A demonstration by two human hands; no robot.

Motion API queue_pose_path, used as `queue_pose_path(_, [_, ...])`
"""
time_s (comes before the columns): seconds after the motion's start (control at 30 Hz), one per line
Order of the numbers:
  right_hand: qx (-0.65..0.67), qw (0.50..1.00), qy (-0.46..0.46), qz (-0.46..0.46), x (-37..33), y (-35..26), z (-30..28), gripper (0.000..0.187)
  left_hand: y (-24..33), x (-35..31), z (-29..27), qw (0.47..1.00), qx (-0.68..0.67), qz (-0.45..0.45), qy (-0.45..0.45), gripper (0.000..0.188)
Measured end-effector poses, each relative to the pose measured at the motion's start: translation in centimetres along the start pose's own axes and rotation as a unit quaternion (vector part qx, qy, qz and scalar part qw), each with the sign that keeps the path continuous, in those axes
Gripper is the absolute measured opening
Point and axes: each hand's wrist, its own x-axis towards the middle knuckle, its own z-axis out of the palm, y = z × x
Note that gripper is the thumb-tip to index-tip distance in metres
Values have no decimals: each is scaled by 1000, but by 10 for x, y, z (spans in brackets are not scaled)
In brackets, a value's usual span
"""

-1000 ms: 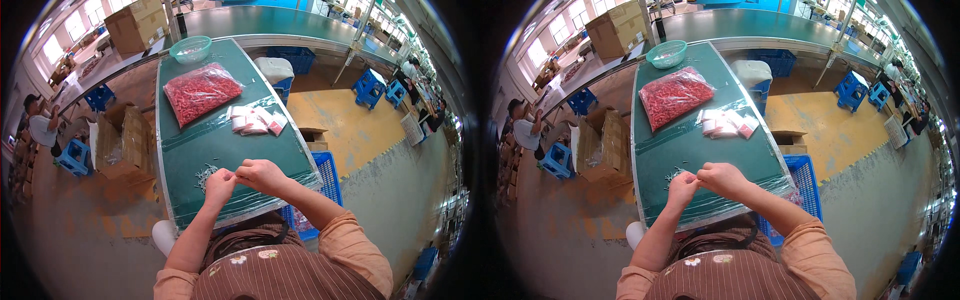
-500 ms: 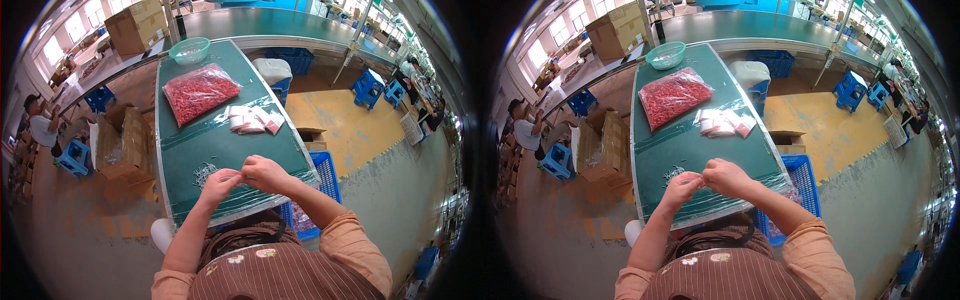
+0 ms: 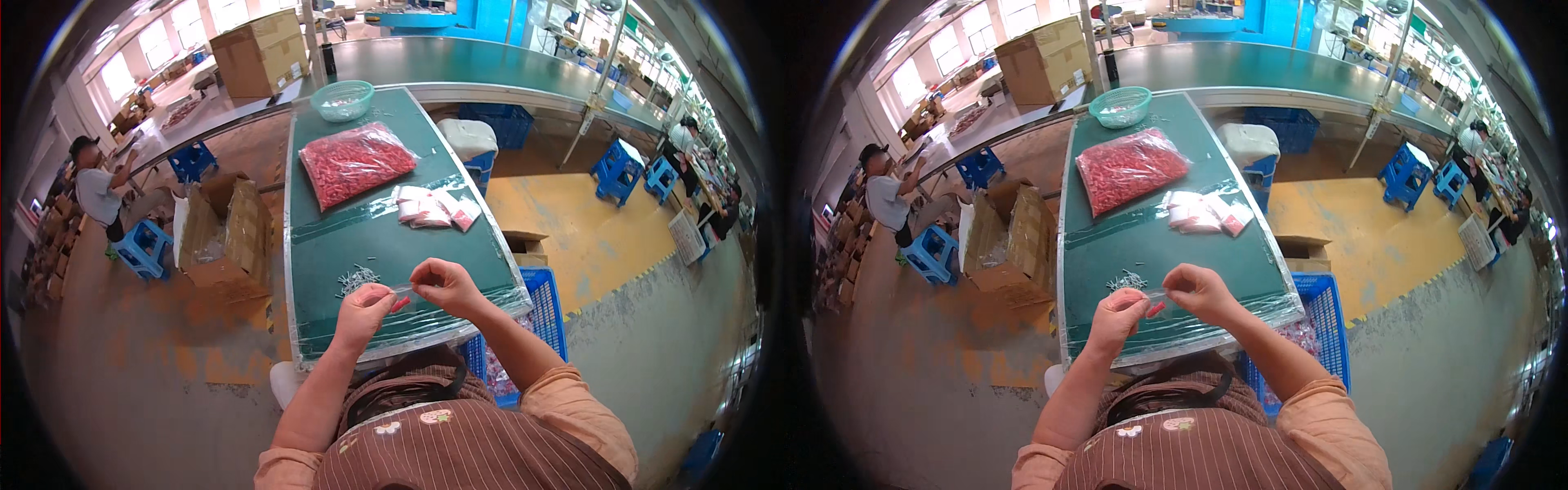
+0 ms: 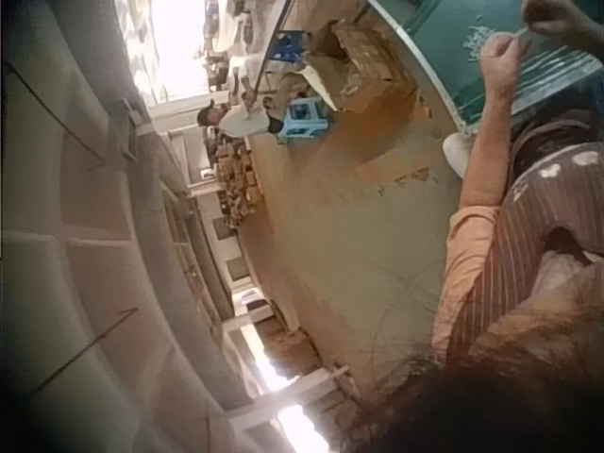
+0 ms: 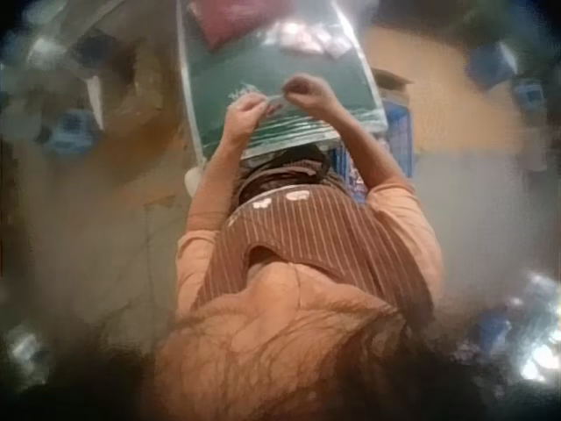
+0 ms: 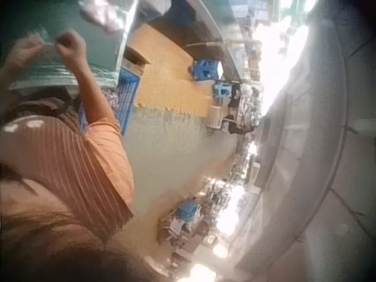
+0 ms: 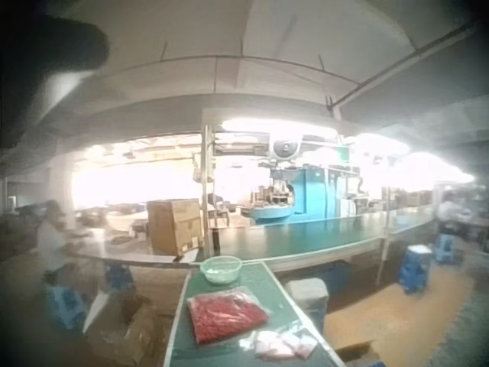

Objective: The person bags small parts by hand, placing a screw and a red plastic anchor into a small plastic bag. After sealing the bag, the person drops it into a blue crate and repeats the process.

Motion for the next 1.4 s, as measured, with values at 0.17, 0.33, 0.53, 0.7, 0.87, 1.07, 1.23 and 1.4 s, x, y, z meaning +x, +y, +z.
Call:
queue_pose_path(0.17, [-51,998,-6,-23,19,-7,15,22,2,5,-18,999,-38,26,18,7])
queue_pose_path(0.33, [-58,998,-6,-8,45,-13,29,23,4,21,-37,994,-51,91,23,5])
queue_pose_path(0.53, [-53,998,7,-13,76,-10,42,20,5,50,-65,993,-23,117,19,5])
queue_pose_path(0.7, [-90,996,8,26,100,-14,57,19,16,71,-89,998,-28,55,-28,8])
queue_pose_path(0.87, [-56,996,29,65,122,-22,86,18,33,79,-115,998,-50,4,-41,9])
queue_pose_path(1.07, [-60,994,51,80,139,-53,116,18,69,74,-157,996,54,47,-48,7])
queue_pose_path(1.23, [-22,992,94,83,139,-68,149,17,83,69,-184,991,64,92,-70,6])
queue_pose_path(1.4, [17,986,159,52,131,-86,182,17,107,55,-210,994,-3,38,-103,7])
